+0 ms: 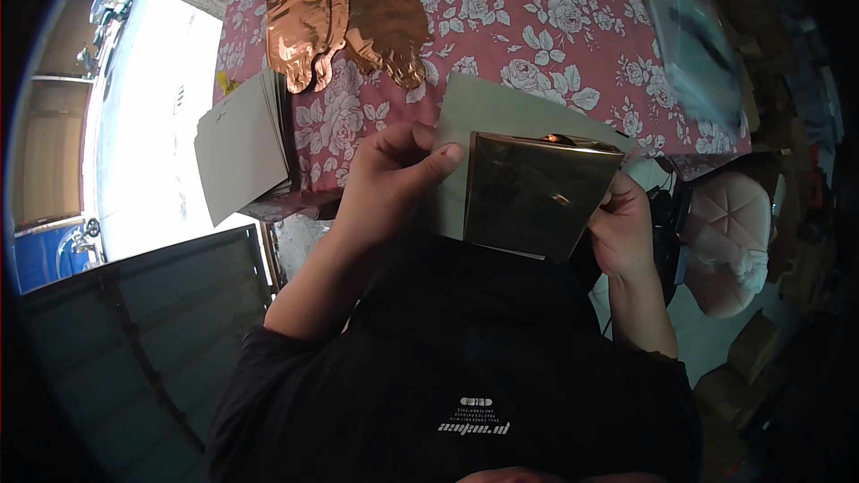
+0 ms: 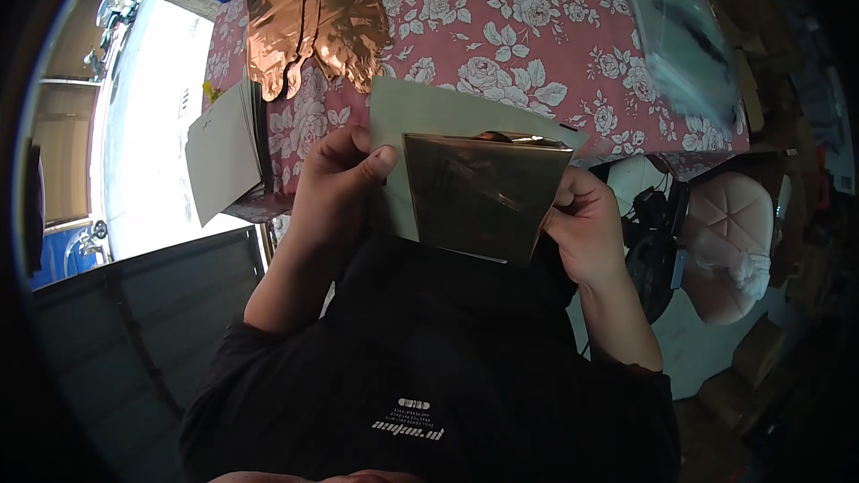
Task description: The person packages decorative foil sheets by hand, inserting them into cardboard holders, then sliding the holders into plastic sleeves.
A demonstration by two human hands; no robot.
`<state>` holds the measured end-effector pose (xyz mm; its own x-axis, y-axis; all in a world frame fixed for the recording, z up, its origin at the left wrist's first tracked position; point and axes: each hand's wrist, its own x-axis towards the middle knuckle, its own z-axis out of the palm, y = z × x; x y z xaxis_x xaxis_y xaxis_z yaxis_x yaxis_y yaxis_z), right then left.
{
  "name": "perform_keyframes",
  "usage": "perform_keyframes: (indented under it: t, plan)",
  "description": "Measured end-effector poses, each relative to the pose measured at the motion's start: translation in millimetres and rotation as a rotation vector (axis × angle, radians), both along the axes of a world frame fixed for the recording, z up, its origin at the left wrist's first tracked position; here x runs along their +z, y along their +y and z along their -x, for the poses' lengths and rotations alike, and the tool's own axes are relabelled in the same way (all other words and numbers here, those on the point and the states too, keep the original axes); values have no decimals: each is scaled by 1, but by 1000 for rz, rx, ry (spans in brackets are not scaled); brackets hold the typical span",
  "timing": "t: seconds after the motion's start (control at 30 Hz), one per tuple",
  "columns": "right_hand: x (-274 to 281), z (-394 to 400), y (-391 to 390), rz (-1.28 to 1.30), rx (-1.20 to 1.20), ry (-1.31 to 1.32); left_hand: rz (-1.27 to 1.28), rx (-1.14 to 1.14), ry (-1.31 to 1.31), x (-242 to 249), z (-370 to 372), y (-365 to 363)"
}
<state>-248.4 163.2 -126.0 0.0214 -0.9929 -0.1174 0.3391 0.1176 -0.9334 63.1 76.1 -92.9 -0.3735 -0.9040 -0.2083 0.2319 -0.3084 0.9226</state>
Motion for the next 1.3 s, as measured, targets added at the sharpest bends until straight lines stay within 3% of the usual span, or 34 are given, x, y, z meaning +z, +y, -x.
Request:
perform_keyframes:
  t: [0.23,0.3,0.37,0.43,0.5,0.57,0.7,0.83,0.9,0.97,1.07,1.17,1.27,1.3]
  plan:
    - [4,-3,-1,-82,-64,-140,-152,2,237,-2,13,1]
    - [19,-9,-1,-131,-121,-378,-212,87,156,8,20,8]
    - [7,-10,3,-102,-143,-399,-216,100,226,-1,16,10]
    - [-3,-17,5,144,-201,-151,-218,116,293,-11,9,9]
    - [-8,-15,12,164,-203,-77,-221,145,390,-17,4,8]
    - [-17,-5,17,329,-184,616,-204,129,424,-14,3,9]
    - [1,-14,24,354,-369,703,-203,208,373,-6,13,13]
    - [14,-7,28,386,-348,717,-226,218,378,-6,15,13]
    - [28,0,30,249,-104,627,-246,242,374,-6,13,13]
    - [32,-9,23,258,-143,630,-225,232,383,-7,13,14]
    - [39,-10,23,66,-13,646,-202,242,378,-3,18,16]
    - [33,-6,24,-130,93,499,-167,285,325,-4,24,23]
    - [40,-8,20,-195,118,588,-119,303,261,-3,27,28]
    - [46,-9,17,-177,179,751,-100,296,235,-2,27,29]
